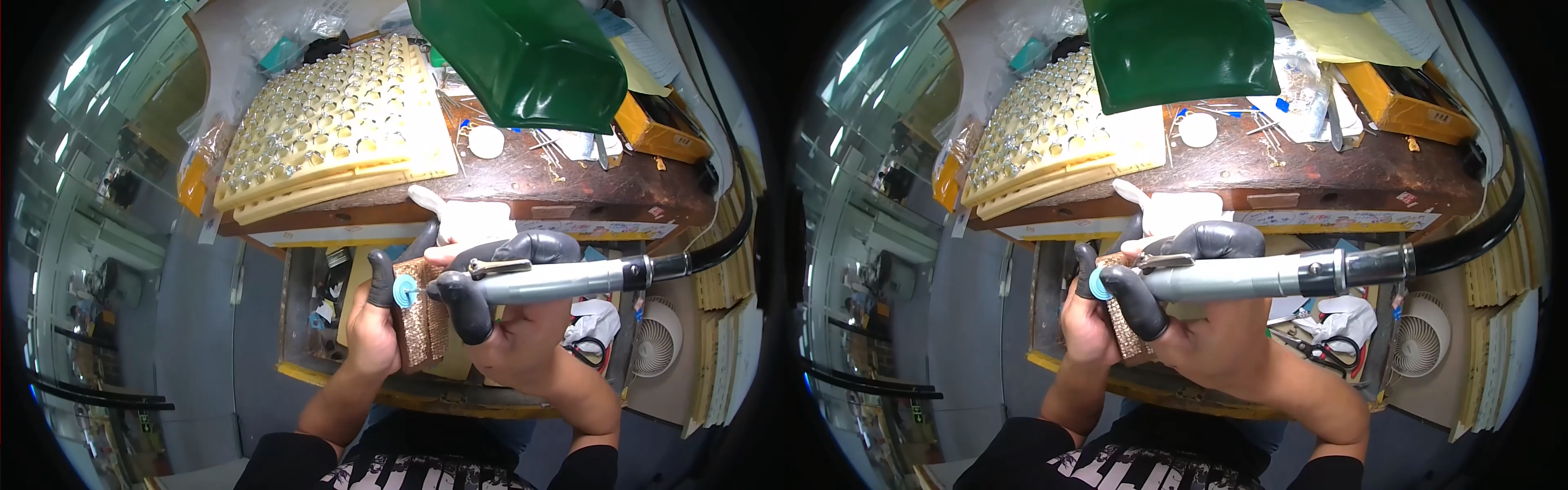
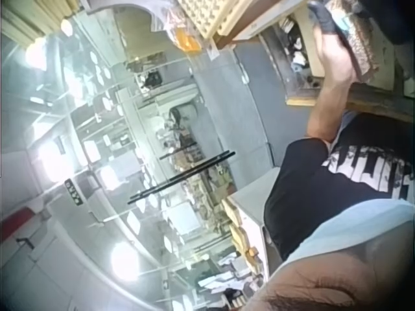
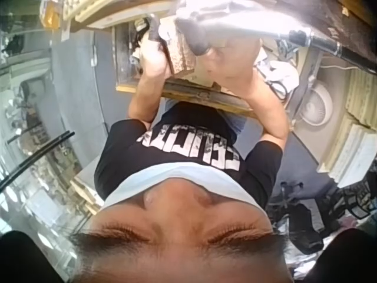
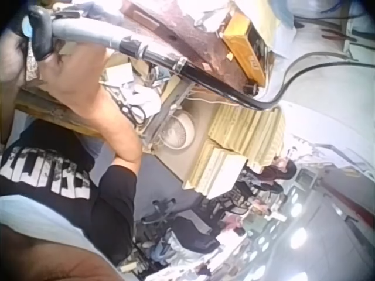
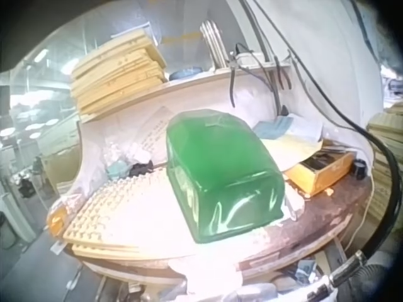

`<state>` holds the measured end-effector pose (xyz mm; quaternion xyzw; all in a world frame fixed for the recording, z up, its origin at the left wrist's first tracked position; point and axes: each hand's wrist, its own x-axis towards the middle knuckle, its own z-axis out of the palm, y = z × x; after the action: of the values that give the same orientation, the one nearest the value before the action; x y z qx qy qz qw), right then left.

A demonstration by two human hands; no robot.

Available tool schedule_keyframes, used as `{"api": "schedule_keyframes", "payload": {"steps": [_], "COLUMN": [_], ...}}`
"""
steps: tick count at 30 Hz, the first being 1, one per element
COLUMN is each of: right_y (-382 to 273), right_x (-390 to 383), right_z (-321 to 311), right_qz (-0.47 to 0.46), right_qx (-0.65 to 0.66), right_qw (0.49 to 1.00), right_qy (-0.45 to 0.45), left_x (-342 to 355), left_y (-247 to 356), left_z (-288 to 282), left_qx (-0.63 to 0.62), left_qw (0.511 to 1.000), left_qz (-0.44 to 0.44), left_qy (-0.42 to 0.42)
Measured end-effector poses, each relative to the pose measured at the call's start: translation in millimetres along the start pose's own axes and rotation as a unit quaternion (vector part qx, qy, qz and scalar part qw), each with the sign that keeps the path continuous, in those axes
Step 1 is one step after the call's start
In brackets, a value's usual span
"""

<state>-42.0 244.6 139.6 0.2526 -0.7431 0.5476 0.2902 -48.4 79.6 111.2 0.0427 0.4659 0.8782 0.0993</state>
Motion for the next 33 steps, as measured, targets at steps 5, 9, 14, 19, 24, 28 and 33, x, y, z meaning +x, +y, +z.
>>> {"api": "schedule_keyframes", "payload": {"steps": [5,9,14,19,24,28,33], "right_y": [3.1,0.5,0.9,-0.7,-3.1,-1.4,0.8], "right_x": [-1.9,1.4,-0.4,-0.1,-0.5,-1.5,-1.2], "right_z": [4.9,6.6,11.4,12.5,14.3,14.2,15.9], "right_qz": [-0.009,-0.017,-0.021,-0.012,0.003,0.020,0.013], "right_qx": [-0.009,-0.015,-0.031,-0.026,-0.005,0.013,0.029], "right_qw": [1.000,0.999,0.998,0.998,0.998,0.999,0.998], "right_qy": [0.014,0.028,0.050,0.054,0.056,0.047,0.056], "left_x": [-1.8,-2.2,-3.7,-3.8,-1.9,-2.6,-2.6], "left_y": [-13.0,-14.3,-14.9,-12.7,-12.1,-10.2,-11.5], "left_z": [-7.3,-3.6,-2.8,1.8,3.3,5.0,2.0], "left_qx": [-0.071,-0.160,-0.144,-0.159,-0.143,-0.117,-0.137], "left_qw": [0.997,0.986,0.989,0.986,0.989,0.992,0.989], "left_qz": [-0.016,-0.035,-0.043,-0.045,-0.041,-0.040,-0.040], "left_qy": [-0.008,-0.040,-0.018,-0.019,-0.021,-0.008,-0.026]}}
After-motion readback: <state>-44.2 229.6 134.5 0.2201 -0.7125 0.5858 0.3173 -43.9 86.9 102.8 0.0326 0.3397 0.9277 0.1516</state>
